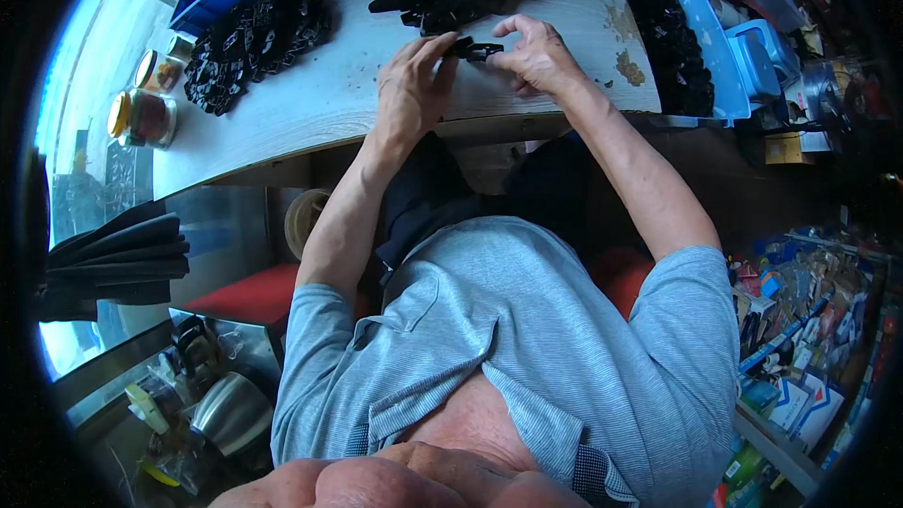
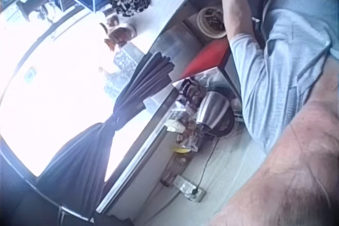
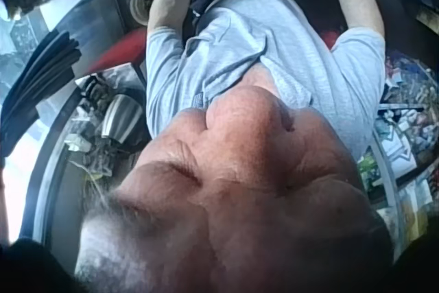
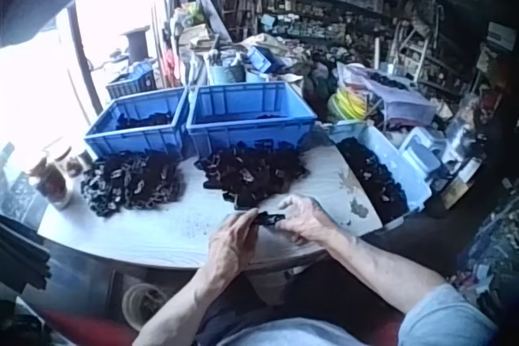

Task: Assembling small black plastic components at a workbench in a factory setting.

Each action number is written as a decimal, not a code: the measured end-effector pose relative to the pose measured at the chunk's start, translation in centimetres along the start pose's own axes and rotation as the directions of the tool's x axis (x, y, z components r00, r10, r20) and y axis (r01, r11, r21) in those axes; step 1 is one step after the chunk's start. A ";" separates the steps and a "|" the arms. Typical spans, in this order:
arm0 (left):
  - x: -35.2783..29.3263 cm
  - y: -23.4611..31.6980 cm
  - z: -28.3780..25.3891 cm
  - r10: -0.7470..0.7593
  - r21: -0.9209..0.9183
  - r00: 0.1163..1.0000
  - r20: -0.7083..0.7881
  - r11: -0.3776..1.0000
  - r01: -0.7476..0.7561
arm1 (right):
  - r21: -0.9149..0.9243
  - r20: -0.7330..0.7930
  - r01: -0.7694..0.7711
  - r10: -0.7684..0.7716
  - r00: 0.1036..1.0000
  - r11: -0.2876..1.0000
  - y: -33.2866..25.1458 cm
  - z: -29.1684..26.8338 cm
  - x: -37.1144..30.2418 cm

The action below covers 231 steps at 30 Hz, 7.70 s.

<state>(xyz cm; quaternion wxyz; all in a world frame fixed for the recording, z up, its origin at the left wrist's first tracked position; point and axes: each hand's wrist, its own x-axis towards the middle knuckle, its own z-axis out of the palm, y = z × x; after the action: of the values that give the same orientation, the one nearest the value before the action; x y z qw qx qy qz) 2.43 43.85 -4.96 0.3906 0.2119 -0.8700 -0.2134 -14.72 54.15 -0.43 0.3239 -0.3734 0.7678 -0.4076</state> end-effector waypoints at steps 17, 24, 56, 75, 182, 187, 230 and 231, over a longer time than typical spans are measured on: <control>1.9 -1.4 1.7 0.184 0.032 0.969 0.164 0.981 -0.191 | -0.039 0.069 -0.080 0.082 0.994 0.996 0.3 -0.2 1.0; 2.0 -1.2 1.7 0.239 0.004 0.957 0.162 0.970 -0.243 | -0.011 0.090 -0.076 0.077 0.993 0.997 0.4 -0.4 1.0; -3.5 -14.9 -14.4 -0.158 0.690 0.982 -0.103 0.700 0.185 | 0.447 -0.313 -0.064 0.223 0.923 0.892 5.2 -9.9 3.1; -4.0 -10.1 -12.7 -0.068 0.495 0.982 -0.178 0.856 0.149 | 0.013 -0.293 -0.091 0.090 0.952 0.996 2.6 -6.8 8.0; 2.6 -1.1 3.0 0.195 0.117 0.925 0.327 0.962 -0.245 | -0.146 0.084 0.047 -0.035 0.996 0.988 0.5 -0.6 3.0; 1.1 -0.4 2.4 0.219 0.165 0.952 0.212 0.953 -0.256 | -0.179 0.127 0.051 -0.028 0.991 0.982 -0.2 -0.5 2.7; -2.6 -7.2 -8.6 0.054 0.456 0.997 0.050 0.887 -0.071 | 0.059 -0.014 0.091 -0.090 0.996 0.994 -2.0 3.6 4.4; -2.6 -7.2 -8.6 0.060 0.482 0.997 0.055 0.873 -0.080 | 0.059 -0.011 0.092 -0.091 0.996 0.994 -2.1 3.8 4.6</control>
<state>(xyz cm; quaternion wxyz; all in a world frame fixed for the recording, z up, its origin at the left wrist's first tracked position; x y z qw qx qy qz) 12.09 37.60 -5.20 0.3160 0.2670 -0.9102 0.0207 -13.42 48.03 -1.24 0.3127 -0.3966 0.7387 -0.4463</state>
